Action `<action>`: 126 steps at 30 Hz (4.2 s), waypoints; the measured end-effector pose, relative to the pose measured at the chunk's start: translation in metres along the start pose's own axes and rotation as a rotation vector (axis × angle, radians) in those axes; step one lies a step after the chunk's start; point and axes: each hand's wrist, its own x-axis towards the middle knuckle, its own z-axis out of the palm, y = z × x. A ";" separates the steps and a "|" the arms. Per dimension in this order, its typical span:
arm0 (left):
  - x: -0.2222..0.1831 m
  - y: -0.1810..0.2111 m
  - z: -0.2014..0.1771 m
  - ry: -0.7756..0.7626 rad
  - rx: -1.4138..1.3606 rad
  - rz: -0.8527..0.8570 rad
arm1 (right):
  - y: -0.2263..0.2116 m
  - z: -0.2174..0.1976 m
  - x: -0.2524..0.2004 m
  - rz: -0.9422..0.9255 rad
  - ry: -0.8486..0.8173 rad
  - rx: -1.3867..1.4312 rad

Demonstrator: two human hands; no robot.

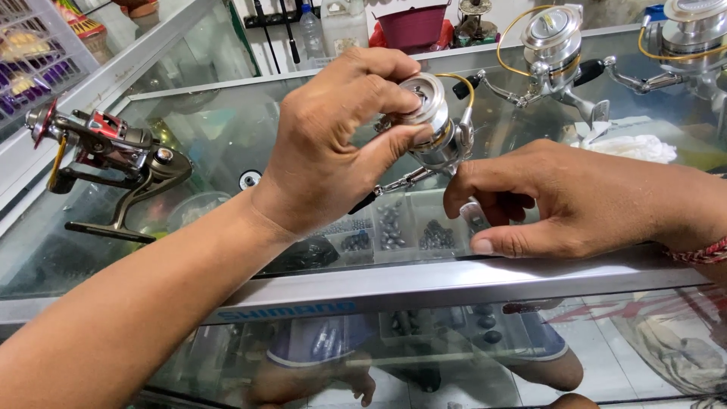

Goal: Disassembling, cleaning, and reassembling various spinning fishing reels on a glass display counter.

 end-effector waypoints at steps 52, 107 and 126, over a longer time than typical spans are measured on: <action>-0.018 0.023 -0.002 -0.231 0.178 -0.131 | -0.003 0.001 -0.001 0.025 0.020 -0.001; -0.002 -0.016 -0.012 -0.496 -0.402 -0.335 | 0.002 -0.020 -0.012 -0.217 0.375 0.114; -0.014 -0.008 0.017 -0.214 -0.351 -0.680 | -0.023 -0.034 0.031 -0.338 0.504 -0.135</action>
